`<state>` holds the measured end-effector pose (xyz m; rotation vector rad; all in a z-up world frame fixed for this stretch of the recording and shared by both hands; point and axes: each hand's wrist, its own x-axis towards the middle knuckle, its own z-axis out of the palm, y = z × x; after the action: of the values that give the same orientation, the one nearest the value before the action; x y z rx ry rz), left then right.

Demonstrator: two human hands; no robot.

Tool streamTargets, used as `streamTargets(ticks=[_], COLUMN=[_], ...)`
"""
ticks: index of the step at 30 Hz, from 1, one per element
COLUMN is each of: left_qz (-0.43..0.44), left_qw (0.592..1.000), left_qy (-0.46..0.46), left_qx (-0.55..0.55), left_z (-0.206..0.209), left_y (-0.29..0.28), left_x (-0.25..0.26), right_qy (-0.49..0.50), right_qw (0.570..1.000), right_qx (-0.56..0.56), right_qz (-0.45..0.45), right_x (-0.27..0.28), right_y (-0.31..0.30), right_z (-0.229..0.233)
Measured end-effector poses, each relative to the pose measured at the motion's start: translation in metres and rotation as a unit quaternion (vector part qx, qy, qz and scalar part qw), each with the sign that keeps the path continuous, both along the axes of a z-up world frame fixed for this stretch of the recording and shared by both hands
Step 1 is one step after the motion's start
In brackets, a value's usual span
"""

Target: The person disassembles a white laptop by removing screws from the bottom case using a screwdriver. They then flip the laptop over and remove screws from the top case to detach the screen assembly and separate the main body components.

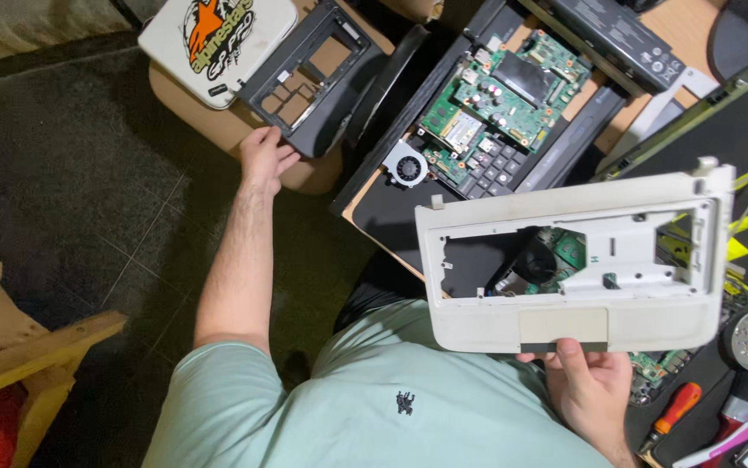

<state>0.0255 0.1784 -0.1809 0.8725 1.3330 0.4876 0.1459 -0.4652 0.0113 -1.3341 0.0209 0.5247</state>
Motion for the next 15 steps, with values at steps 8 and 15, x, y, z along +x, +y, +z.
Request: streamTargets(ticks=[8,15], left_qz=[0.038,0.046], left_qw=[0.997,0.976], left_qy=[-0.06,-0.137], left_qx=[0.008,0.161], left_z=[0.047,0.141], left_y=[-0.003,0.013], left_x=[0.01,-0.054], right_qy=[0.038,0.045], right_qw=[0.998,0.986], right_qx=[-0.042,0.065], right_qz=[0.005,0.146], right_x=[-0.001,0.001], right_y=[-0.007,0.015], right_z=[-0.009,0.003])
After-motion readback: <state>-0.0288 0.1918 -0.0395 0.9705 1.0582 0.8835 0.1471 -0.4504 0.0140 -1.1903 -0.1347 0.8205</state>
